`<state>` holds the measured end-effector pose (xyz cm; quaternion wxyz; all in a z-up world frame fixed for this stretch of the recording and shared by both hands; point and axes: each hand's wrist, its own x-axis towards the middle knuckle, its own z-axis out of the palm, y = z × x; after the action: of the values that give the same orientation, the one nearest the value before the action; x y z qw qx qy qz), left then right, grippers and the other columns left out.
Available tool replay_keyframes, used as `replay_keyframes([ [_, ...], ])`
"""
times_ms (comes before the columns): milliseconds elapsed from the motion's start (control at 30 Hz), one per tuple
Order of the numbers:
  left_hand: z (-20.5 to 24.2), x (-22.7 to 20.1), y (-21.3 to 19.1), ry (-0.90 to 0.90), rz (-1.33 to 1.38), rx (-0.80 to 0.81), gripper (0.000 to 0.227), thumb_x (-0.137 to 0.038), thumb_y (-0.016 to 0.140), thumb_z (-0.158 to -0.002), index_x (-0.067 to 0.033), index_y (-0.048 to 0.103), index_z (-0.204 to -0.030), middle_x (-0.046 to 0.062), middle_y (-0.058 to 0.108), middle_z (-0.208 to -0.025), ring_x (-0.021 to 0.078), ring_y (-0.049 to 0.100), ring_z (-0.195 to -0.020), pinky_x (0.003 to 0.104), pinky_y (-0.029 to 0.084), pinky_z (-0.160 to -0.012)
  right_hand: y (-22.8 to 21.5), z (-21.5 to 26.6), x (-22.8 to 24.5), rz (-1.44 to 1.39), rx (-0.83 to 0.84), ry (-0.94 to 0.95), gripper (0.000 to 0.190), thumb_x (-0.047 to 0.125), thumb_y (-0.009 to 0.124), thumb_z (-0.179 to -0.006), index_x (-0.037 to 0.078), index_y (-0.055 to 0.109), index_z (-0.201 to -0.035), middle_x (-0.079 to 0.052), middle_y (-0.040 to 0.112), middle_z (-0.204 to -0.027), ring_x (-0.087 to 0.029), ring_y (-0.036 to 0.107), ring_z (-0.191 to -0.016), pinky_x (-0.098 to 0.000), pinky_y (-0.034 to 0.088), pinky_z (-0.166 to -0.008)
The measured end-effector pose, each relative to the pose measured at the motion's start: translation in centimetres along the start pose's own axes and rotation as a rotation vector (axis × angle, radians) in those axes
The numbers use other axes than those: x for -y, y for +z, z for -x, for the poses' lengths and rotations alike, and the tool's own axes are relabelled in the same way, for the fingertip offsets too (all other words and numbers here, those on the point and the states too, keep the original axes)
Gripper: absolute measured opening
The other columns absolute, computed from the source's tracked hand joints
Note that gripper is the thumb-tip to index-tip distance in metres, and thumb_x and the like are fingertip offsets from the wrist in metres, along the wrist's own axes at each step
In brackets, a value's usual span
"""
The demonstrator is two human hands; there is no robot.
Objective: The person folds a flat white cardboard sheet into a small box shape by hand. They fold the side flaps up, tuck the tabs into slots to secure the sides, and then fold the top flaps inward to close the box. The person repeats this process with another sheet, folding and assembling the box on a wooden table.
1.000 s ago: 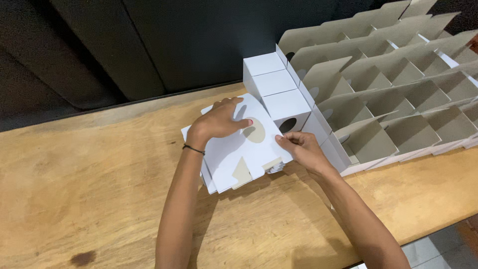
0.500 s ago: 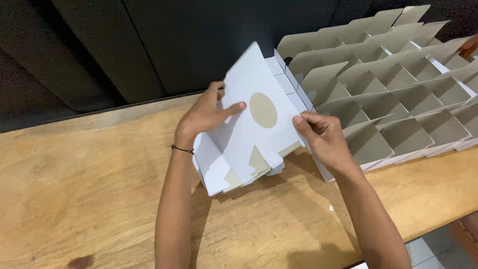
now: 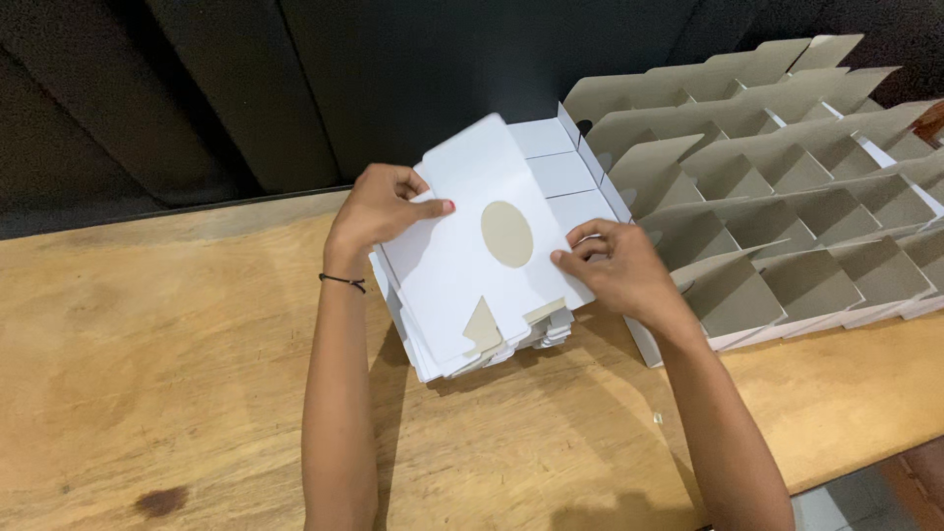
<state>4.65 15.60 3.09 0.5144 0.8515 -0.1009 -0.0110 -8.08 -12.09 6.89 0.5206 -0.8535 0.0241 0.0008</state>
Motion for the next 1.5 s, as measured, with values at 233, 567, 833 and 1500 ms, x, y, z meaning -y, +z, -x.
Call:
replay_keyframes([
  [233,-1.2,1.3,2.3,-0.094,-0.196,0.032,0.024,-0.021,0.085,-0.070,-0.0069,0.076,-0.087,0.009,0.069,-0.076,0.0220,0.069,-0.074,0.034,0.053,-0.068,1.1,-3.8,-7.2,0.160,0.078,0.070,0.031,0.019,0.084,-0.075,-0.001,0.075,-0.097,-0.011,0.070,-0.082,-0.015,0.065,-0.071,-0.0292,0.053,-0.066],
  [567,-0.3,-1.7,1.4,0.182,0.222,-0.027,0.021,-0.028,0.062,-0.095,-0.0109,0.073,-0.101,0.009,0.073,-0.085,0.0193,0.067,-0.081,0.036,0.052,-0.080,-2.6,-2.8,-4.6,-0.350,0.341,-0.039,0.041,0.017,0.048,-0.098,-0.005,0.052,-0.132,-0.020,0.071,-0.087,-0.025,0.068,-0.070,-0.0361,0.055,-0.065],
  [833,1.2,-4.7,2.2,0.107,0.942,0.167,0.060,-0.062,0.054,-0.090,-0.0132,0.062,-0.122,0.009,0.074,-0.094,0.0177,0.075,-0.077,0.033,0.064,-0.075,-2.8,-3.7,-5.1,-0.389,0.085,-0.244,0.040,0.018,0.048,-0.102,0.003,0.046,-0.140,-0.018,0.070,-0.098,-0.023,0.071,-0.079,-0.0364,0.061,-0.072],
  [1500,7.7,-11.1,4.2,0.596,0.651,-0.060,0.033,-0.026,0.059,-0.100,-0.0018,0.064,-0.122,0.010,0.067,-0.125,0.0173,0.063,-0.118,0.034,0.054,-0.107,6.5,-2.0,5.4,-0.006,-0.600,-0.884,0.053,0.028,0.044,-0.113,0.009,0.023,-0.158,-0.020,0.029,-0.157,-0.032,0.028,-0.155,-0.0478,0.024,-0.134],
])
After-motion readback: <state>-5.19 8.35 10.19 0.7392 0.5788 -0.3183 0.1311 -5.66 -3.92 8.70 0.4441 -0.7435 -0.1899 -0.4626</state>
